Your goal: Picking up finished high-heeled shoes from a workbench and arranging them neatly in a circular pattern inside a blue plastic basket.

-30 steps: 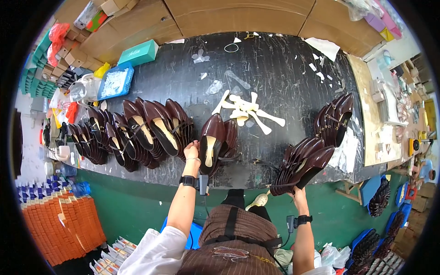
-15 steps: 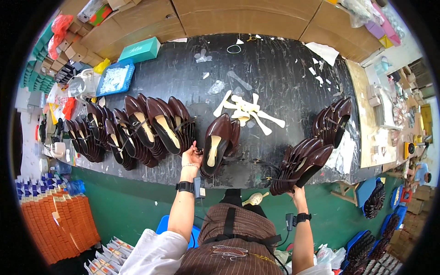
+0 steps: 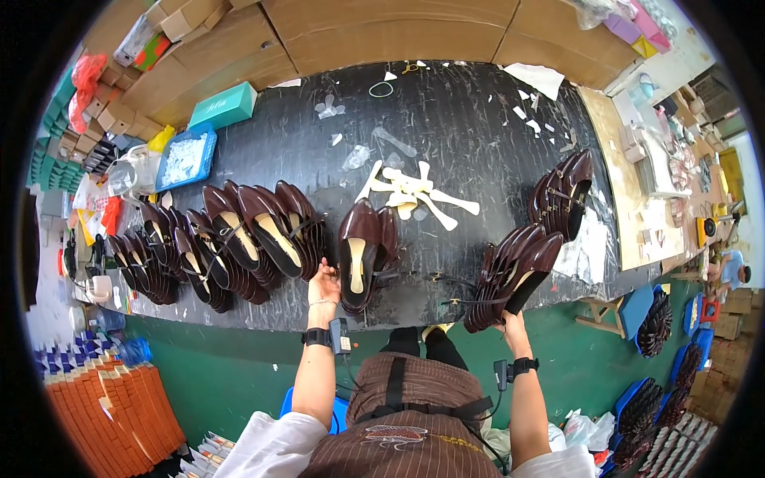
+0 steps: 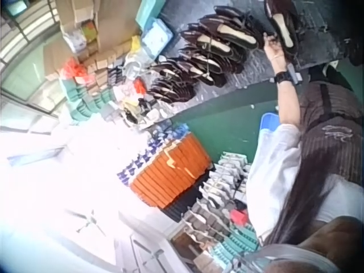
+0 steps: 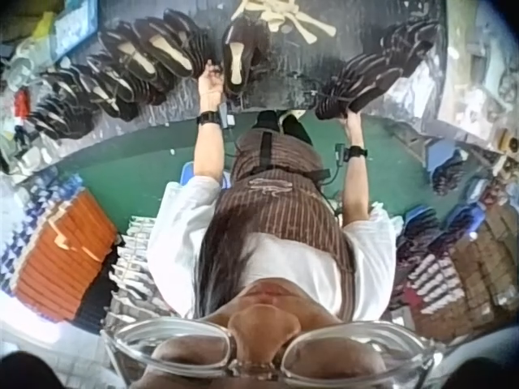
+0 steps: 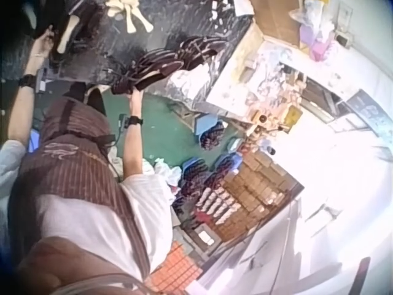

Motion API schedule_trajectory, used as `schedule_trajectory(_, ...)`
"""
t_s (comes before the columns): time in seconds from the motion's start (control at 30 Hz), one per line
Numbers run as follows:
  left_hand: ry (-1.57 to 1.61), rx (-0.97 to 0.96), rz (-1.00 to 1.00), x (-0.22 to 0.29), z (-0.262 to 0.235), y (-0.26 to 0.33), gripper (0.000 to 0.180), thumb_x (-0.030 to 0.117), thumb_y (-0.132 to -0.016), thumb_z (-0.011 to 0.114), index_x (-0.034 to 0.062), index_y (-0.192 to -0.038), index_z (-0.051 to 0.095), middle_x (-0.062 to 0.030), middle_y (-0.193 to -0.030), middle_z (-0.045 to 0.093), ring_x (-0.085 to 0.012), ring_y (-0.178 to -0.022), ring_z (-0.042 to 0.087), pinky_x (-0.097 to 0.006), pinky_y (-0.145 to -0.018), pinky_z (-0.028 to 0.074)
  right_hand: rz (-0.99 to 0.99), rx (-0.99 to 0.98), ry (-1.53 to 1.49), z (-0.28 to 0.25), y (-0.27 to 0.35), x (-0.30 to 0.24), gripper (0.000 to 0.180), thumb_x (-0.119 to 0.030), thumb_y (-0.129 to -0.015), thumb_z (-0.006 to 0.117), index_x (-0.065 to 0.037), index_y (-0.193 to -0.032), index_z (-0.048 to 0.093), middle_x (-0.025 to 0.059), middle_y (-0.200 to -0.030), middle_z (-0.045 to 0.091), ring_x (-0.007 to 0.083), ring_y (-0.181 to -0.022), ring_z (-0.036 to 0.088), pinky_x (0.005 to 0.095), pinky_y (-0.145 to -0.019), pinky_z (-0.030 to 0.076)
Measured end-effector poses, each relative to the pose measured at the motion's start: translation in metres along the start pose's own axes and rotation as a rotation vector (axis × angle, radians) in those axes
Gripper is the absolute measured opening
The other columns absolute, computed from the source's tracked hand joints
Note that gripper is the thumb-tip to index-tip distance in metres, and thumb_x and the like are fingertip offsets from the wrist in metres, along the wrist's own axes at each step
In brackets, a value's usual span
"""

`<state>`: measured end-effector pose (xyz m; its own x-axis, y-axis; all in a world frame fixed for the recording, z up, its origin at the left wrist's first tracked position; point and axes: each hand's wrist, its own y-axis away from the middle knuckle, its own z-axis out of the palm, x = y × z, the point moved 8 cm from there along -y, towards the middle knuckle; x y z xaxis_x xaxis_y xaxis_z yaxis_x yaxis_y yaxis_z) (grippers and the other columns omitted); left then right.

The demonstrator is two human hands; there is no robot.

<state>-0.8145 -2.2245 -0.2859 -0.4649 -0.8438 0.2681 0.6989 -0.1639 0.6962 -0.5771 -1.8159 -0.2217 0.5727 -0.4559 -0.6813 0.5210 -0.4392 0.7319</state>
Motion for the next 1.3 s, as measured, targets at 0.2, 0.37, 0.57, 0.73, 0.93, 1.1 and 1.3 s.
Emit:
schedule_trajectory(0.2,-0.533,0.574,0.429,0.002,0.005,0.008,0.015,0.012,-0.086,0.052,0.0041,-0.089,0.065,-0.0042,-0.066,0.061,-0.0157,-0.060,0.057,-0.030,-0.058,0.048,-0.006,0.030,0.000,-0.014,-0.007,0.011,0.036,-0.008,-0.084,0.045,-0.002,-0.119,0.044,0.0108,-0.105,0.058,0.0240,-0.094,0.059,0.0410,-0.075,0.051)
schedule_trajectory(0.37,-0.874,0.047,0.512,0.014,0.011,0.001,0.025,0.017,-0.092,0.047,0.0013,-0.100,0.066,-0.0051,-0.085,0.064,-0.0124,-0.072,0.058,-0.026,-0.063,0.046,-0.304,-0.054,0.610,-0.027,-0.026,0.027,0.026,-0.012,-0.083,0.054,0.002,-0.105,0.052,0.0104,-0.101,0.056,0.0227,-0.089,0.057,0.0369,-0.069,0.050)
schedule_trajectory(0.57,-0.621,-0.109,0.199,0.003,-0.022,0.003,0.035,0.008,-0.089,0.045,0.0016,-0.123,0.049,-0.0114,-0.119,0.054,-0.0230,-0.107,0.052,-0.034,-0.091,0.042,-0.184,0.038,0.080,-0.001,0.003,-0.017,0.057,-0.008,-0.076,0.056,-0.008,-0.129,0.035,0.0029,-0.091,0.053,0.0124,-0.073,0.050,0.0272,-0.057,0.042)
schedule_trajectory(0.73,-0.975,-0.024,0.603,0.009,0.005,0.012,0.035,-0.007,-0.082,0.051,-0.0086,-0.117,0.052,-0.0158,-0.100,0.063,-0.0221,-0.085,0.061,-0.032,-0.078,0.049,-0.238,-0.008,0.071,-0.008,0.003,-0.020,0.076,-0.004,-0.076,0.055,-0.016,-0.142,0.018,0.0030,-0.096,0.051,0.0103,-0.074,0.048,0.0256,-0.058,0.041)
schedule_trajectory(0.93,-1.444,-0.212,0.821,0.021,0.037,0.009,0.027,-0.001,-0.081,0.058,-0.0099,-0.106,0.057,-0.0142,-0.093,0.064,-0.0170,-0.080,0.060,-0.029,-0.074,0.048,-0.151,-0.070,-0.001,0.002,0.014,-0.030,0.078,-0.003,-0.074,0.058,-0.009,-0.141,0.018,0.0121,-0.137,0.034,0.0212,-0.128,0.030,0.0303,-0.104,0.025)
schedule_trajectory(1.1,-1.739,-0.114,0.759,0.037,0.017,0.009,0.020,0.009,-0.079,0.061,-0.0074,-0.091,0.060,-0.0170,-0.082,0.066,-0.0251,-0.071,0.063,-0.033,-0.068,0.049,-0.123,-0.087,0.039,0.012,0.016,-0.030,0.077,-0.004,-0.074,0.058,-0.008,-0.141,0.019,0.0123,-0.135,0.037,0.0216,-0.126,0.032,0.0302,-0.102,0.027)
schedule_trajectory(1.3,-1.403,0.453,0.315,0.038,-0.007,0.023,0.067,0.063,-0.080,0.051,0.0002,-0.101,0.066,-0.0152,-0.089,0.067,-0.0303,-0.081,0.064,-0.036,-0.069,0.049,-0.198,0.115,0.162,-0.016,-0.015,0.003,0.040,-0.018,-0.076,0.063,-0.003,-0.111,0.051,0.0024,-0.083,0.056,0.0123,-0.067,0.050,0.0273,-0.052,0.040)
